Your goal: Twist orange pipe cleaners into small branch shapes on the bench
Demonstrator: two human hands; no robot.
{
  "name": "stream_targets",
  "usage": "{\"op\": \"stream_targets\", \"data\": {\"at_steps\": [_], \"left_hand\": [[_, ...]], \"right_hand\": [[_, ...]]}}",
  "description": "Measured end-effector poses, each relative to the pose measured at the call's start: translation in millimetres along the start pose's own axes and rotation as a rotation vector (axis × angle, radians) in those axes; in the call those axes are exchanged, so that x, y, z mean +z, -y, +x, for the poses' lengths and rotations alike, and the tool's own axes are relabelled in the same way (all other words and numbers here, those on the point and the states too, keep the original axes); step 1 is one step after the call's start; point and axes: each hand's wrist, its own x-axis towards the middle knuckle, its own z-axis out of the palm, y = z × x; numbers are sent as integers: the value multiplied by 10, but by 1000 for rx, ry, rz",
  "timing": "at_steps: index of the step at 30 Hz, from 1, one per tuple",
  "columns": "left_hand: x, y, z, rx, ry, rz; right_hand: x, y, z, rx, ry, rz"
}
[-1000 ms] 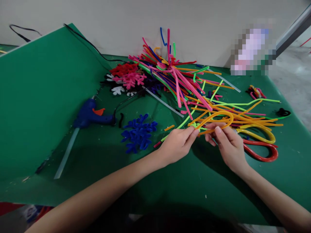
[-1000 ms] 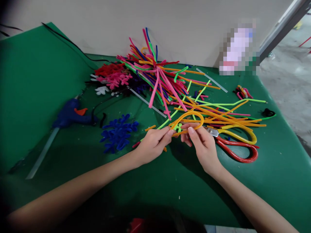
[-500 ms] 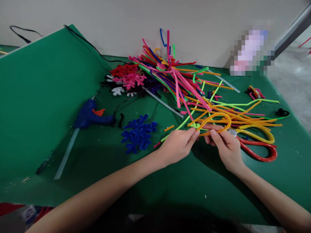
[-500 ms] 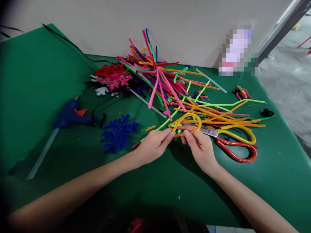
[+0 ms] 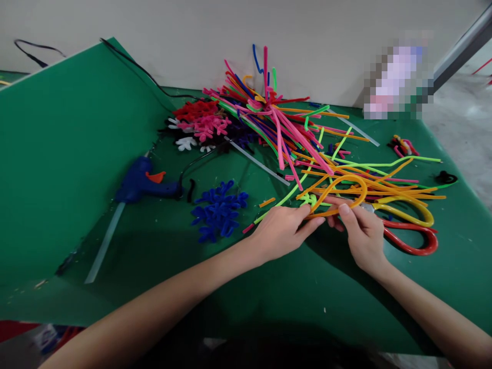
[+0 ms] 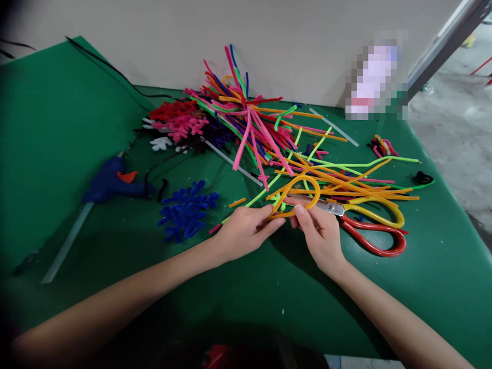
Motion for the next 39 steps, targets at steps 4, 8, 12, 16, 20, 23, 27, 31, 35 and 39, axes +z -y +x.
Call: {"op": "stream_targets", "data": {"at_steps": [4, 8, 12, 16, 20, 23, 27, 31, 35, 39], "left_hand": [[16, 10, 1, -20, -47, 2], [36, 1, -16, 32, -133, 63], [53, -37, -53, 160, -246, 205], [73, -50, -82, 214, -338, 319], [73, -45, -89, 285, -317, 369], [61, -49, -87, 314, -291, 389], [52, -52, -84, 321, -256, 381], [58, -40, -87, 303, -250, 380], [70, -19, -82, 244, -273, 365], [75, -11, -71, 184, -286, 350]], "right_hand": [[29, -21, 21, 38, -56, 211], [45, -42, 50, 59, -202, 230], [30, -69, 97, 56, -326, 133], [23, -102, 145, 115, -389, 181], [34, -82, 158, 147, -472, 154], [21, -28, 155, 196, -468, 208], [-46, 29, 179, 268, -416, 279], [-123, 26, 228, 308, -250, 229], [-115, 49, 181, 220, -105, 107], [-37, 71, 63, 179, -19, 250]]}}
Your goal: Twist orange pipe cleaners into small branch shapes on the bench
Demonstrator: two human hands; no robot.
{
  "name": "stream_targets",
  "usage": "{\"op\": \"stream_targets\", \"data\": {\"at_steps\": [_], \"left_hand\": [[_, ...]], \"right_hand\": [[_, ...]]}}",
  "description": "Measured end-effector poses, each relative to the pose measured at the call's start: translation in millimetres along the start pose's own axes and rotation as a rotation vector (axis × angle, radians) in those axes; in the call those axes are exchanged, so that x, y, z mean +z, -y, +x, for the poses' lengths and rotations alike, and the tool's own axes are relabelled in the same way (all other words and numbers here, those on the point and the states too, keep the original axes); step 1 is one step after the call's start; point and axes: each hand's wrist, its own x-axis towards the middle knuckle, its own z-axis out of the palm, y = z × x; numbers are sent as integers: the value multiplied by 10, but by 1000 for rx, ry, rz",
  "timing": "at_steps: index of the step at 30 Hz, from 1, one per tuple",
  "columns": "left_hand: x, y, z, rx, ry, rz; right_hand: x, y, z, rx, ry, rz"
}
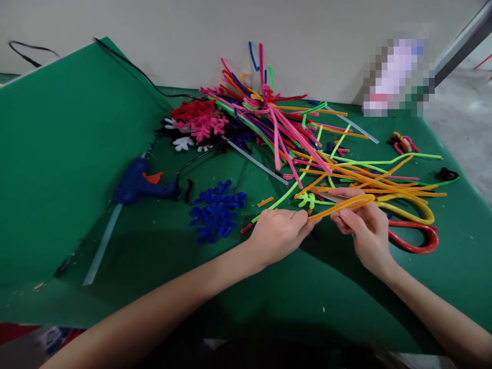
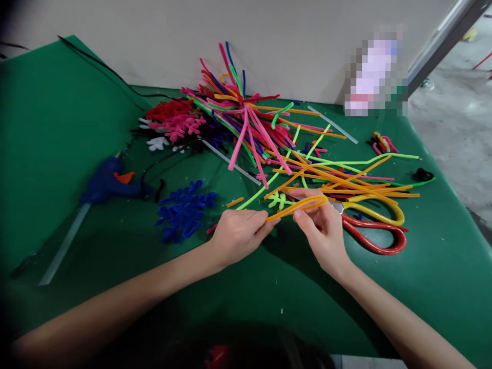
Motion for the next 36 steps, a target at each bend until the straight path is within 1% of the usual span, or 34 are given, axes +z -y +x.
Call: {"op": "stream_targets", "data": {"at_steps": [3, 5, 7, 9, 13, 20, 26, 30, 36], "left_hand": [[-3, -4, 2, 2, -12, 24], [-8, -10, 0, 48, -20, 56], [-13, -17, -5, 106, -24, 91], [-15, -22, -9, 140, -26, 123], [-9, -23, -13, 145, -2, 151], [-2, -17, -13, 132, 49, 131], [2, -19, -17, 126, 41, 133], [4, -20, -10, 125, 56, 128], [-8, -20, -15, 125, 66, 129]], "right_hand": [[26, -61, -37, 94, 99, 107], [26, -96, -37, 191, 171, 163], [24, -103, -32, 253, 212, 200], [25, -77, -25, 287, 207, 205], [39, -7, -9, 344, 154, 167], [51, -76, 12, 333, 102, 174], [60, -104, 0, 328, 89, 183], [54, -100, -5, 316, 84, 177], [18, -87, 46, 260, 104, 167]]}}
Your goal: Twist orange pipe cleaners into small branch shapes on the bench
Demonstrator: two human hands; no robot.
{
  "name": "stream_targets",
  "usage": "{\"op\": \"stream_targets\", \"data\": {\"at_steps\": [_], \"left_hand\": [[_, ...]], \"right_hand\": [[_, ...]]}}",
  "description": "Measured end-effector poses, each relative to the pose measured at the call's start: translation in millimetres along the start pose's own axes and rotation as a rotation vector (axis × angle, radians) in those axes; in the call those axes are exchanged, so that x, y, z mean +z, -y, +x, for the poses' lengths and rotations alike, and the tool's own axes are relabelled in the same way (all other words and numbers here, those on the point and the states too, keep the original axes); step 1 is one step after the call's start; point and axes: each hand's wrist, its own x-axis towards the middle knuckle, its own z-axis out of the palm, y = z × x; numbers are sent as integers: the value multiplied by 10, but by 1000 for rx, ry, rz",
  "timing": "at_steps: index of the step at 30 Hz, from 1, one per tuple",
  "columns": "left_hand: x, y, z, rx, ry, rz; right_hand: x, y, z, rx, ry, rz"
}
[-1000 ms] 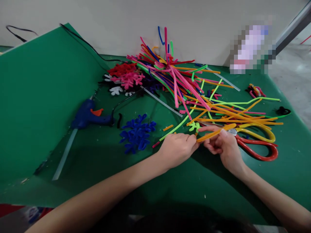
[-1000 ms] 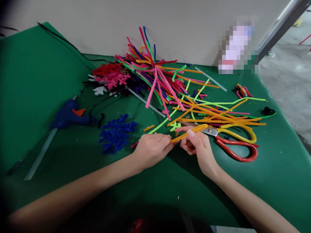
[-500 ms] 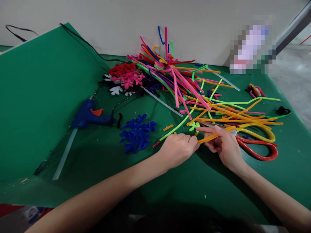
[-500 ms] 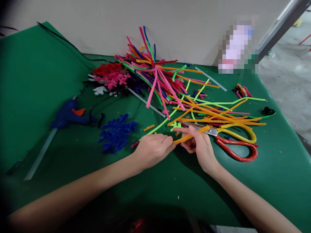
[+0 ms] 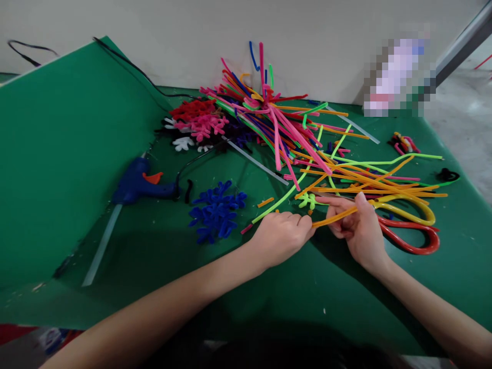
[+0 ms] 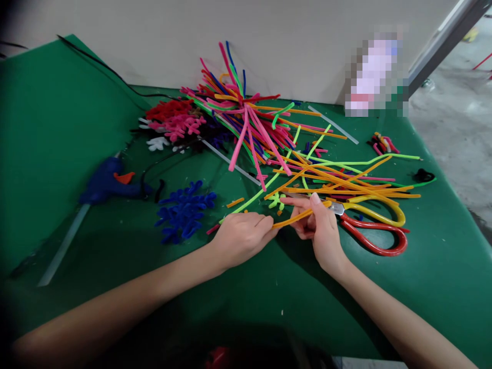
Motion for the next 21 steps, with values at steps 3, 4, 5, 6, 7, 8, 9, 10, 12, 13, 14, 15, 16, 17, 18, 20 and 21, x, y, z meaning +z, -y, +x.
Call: {"op": "stream_targets", "data": {"at_steps": [3, 4, 5, 6, 7, 8, 9, 10, 12, 13, 14, 15, 16, 17, 18, 20, 21], "left_hand": [[1, 1, -9, 2, 1, -1], [2, 1, -10, 1, -1, -2], [5, 0, -11, -1, -2, -1], [7, -1, -10, -3, 0, -3], [10, -2, -9, -4, 0, -4], [12, -3, -7, -3, 1, -6], [15, -5, -4, -1, 2, -9], [16, -6, -2, 0, 2, -10], [19, -8, 2, 2, 2, -10], [19, -8, 4, 3, 1, -8], [19, -7, 5, 3, 0, -7], [19, -6, 6, 2, -3, -5], [18, -5, 6, 4, -4, -3], [18, -4, 6, 5, -7, -1], [17, -4, 5, 6, -10, 2], [16, -4, 3, 7, -15, 7], [16, -5, 2, 8, -17, 9]], "right_hand": [[-24, -12, 18, 5, -13, -45], [-30, -22, 21, 4, -20, -56], [-35, -33, 22, -1, -32, -61], [-37, -44, 22, -10, -49, -61], [-38, -53, 21, -19, -65, -54], [-37, -60, 19, -26, -76, -39], [-35, -63, 18, -28, -80, -20], [-32, -62, 17, -27, -77, -1], [-24, -52, 15, -20, -56, 27], [-20, -44, 15, -18, -47, 33], [-16, -34, 15, -17, -42, 36], [-12, -23, 16, -15, -40, 39], [-9, -12, 16, -13, -40, 43], [-7, 0, 17, -11, -44, 50], [-4, 11, 18, -10, -48, 58], [-1, 30, 22, -15, -53, 80], [0, 37, 23, -20, -56, 91]]}}
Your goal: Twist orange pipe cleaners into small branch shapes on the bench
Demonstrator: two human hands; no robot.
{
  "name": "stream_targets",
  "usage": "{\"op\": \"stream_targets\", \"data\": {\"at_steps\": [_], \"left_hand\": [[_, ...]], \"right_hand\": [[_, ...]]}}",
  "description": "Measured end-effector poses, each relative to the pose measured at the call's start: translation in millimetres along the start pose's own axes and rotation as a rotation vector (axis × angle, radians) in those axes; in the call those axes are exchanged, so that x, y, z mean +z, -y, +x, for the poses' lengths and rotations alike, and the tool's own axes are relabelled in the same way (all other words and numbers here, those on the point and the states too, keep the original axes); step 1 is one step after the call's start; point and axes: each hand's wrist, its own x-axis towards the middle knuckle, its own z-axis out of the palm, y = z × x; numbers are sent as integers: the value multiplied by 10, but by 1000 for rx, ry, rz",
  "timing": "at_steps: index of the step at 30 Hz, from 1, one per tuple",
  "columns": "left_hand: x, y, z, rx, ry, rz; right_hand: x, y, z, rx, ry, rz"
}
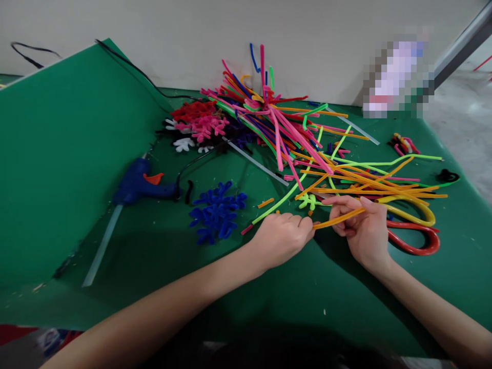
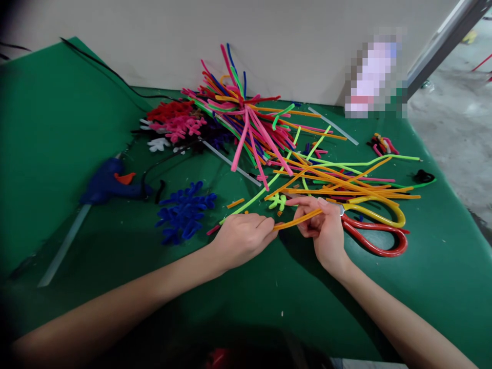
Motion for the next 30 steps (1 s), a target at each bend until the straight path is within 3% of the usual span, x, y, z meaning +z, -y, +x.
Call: {"op": "stream_targets", "data": {"at_steps": [13, 21, 30], "left_hand": [[-2, -1, -2, 10, 10, -15], [4, -10, 12, 1, -6, -2], [12, -15, 2, 2, 5, -7]], "right_hand": [[14, -39, -1, 45, -116, 46], [-10, -15, 5, -11, -62, 35], [-10, -61, 23, -9, -232, 3]]}}
